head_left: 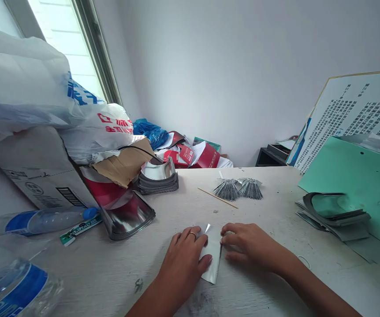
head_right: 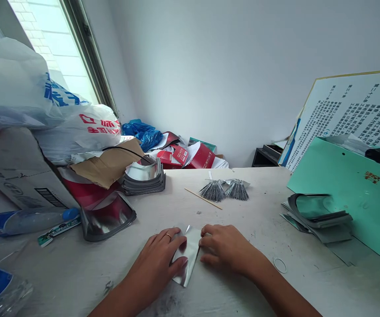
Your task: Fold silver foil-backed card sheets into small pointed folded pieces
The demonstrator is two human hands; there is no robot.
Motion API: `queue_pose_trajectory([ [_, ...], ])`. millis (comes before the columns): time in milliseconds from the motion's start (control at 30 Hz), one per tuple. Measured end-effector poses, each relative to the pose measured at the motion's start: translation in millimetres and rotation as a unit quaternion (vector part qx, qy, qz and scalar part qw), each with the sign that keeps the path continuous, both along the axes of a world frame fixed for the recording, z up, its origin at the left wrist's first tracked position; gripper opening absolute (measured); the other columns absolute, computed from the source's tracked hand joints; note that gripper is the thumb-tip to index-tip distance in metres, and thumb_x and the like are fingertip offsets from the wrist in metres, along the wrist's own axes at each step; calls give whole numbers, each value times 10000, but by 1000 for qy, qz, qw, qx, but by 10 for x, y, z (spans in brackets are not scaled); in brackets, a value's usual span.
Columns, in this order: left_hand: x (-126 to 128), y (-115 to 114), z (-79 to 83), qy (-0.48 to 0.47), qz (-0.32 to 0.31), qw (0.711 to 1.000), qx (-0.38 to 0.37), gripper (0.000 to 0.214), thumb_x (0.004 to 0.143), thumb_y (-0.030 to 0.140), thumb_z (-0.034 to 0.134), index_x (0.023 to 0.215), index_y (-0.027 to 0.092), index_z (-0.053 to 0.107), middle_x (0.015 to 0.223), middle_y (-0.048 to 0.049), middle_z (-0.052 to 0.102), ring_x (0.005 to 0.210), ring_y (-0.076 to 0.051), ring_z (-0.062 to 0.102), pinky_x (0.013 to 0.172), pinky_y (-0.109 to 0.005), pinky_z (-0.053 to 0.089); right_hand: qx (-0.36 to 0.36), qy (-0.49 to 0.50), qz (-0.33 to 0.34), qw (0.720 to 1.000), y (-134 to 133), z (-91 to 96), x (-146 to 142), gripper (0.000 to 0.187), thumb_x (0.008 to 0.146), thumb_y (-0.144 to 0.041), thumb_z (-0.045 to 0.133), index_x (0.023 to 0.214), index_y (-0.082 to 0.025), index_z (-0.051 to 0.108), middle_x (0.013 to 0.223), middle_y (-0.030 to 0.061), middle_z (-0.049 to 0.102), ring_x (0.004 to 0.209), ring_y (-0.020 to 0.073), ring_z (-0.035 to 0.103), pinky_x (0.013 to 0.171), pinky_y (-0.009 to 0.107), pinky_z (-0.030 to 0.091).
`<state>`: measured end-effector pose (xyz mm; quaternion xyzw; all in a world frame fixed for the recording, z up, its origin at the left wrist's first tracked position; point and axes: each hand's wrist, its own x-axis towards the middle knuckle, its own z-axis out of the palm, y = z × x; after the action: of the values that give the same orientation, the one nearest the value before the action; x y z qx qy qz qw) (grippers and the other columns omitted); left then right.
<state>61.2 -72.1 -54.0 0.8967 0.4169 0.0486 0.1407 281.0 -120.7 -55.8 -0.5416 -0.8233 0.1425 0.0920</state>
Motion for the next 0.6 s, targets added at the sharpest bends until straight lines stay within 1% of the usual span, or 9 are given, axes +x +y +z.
queue_pose_trajectory([
  [167,-7,-3,-48,4,3,1000,11,260,896,289,602,1154,255,618,1412,-76,516,1336,-276,433,1107,-481,333,4,17,37,999,-50,0,-76,237,886,-313,626,1108,-283,704,1217,22,646,938,222,662,808,327,467],
  [300,-36,44,-110,-3,-6,1000,-5,263,887,275,631,1149,254,606,1450,-77,484,1391,-282,382,1165,-541,248,-4,49,53,997,-83,-20,-97,189,854,-300,657,1028,-263,720,1175,9,663,861,178,654,760,286,443],
  [400,-64,92,-153,-12,-19,999,-28,292,880,251,642,1167,279,597,1501,-59,441,1441,-279,319,1186,-580,187,-8,79,56,995,-69,-49,-81,149,839,-285,675,976,-246,718,1131,3,672,876,169,649,771,272,437],
  [500,-76,127,-163,-12,-28,998,-49,350,887,240,634,1223,321,577,1549,-36,388,1475,-283,258,1189,-608,145,2,103,49,993,-37,-84,-81,165,870,-265,642,1020,-248,707,1085,4,675,910,168,642,805,269,439],
  [600,-73,144,-150,-7,-33,997,-64,388,901,277,625,1273,360,555,1571,-32,356,1491,-289,218,1185,-627,122,21,104,44,993,-24,-118,-116,233,903,-239,589,1109,-272,692,1100,15,659,931,171,632,828,278,442],
])
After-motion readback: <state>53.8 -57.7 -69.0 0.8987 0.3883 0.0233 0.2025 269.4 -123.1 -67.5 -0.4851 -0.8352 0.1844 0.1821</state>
